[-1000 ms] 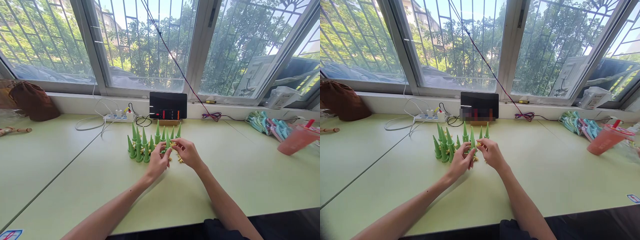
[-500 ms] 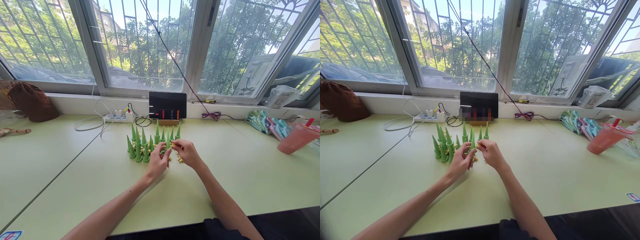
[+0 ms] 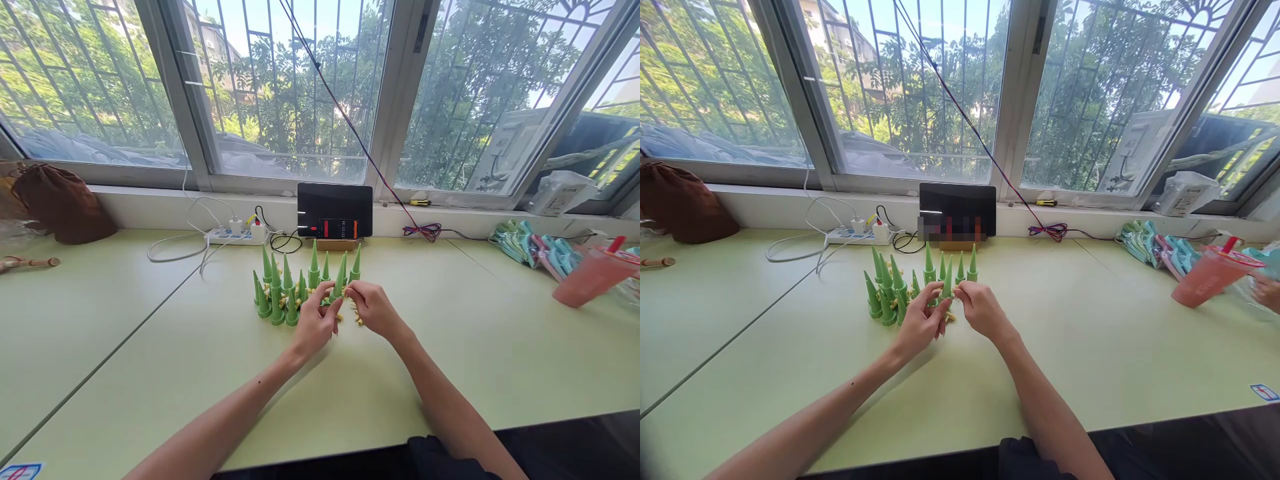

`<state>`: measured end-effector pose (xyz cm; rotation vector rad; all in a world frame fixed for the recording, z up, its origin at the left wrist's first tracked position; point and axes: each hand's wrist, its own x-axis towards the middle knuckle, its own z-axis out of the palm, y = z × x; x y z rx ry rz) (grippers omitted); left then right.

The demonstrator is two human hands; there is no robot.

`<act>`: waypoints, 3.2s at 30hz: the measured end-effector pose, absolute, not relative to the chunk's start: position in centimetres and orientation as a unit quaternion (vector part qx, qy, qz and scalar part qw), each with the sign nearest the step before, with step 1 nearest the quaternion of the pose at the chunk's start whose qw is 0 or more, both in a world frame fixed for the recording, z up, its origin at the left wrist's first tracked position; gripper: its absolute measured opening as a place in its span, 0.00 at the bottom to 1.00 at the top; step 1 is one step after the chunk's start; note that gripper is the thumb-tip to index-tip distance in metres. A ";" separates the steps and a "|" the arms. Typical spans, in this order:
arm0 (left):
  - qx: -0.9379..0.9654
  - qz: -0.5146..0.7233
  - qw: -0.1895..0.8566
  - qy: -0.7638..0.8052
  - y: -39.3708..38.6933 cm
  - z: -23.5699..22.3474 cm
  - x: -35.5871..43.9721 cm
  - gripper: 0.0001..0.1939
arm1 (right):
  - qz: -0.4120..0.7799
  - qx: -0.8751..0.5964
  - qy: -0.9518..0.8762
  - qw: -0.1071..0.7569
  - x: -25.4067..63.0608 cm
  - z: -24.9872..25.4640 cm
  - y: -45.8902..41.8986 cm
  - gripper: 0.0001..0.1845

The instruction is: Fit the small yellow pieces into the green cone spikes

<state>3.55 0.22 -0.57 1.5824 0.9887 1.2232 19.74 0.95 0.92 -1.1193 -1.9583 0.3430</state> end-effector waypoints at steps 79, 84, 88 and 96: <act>0.662 0.481 0.417 0.396 0.5 -0.7 3.2 0.20 | 0.179 -0.440 -0.758 0.447 19.6 1.2 0.7 0.18; 0.674 0.471 0.408 0.396 0.3 -0.4 3.1 0.21 | 0.188 -0.453 -0.752 0.440 19.5 1.3 0.5 0.22; 0.667 0.482 0.413 0.391 0.2 -0.2 3.3 0.20 | 0.185 -0.460 -0.746 0.445 19.5 1.2 0.6 0.23; 0.632 0.483 0.449 0.406 0.2 0.2 3.5 0.22 | 0.200 -0.433 -0.728 0.492 19.3 1.8 0.2 0.12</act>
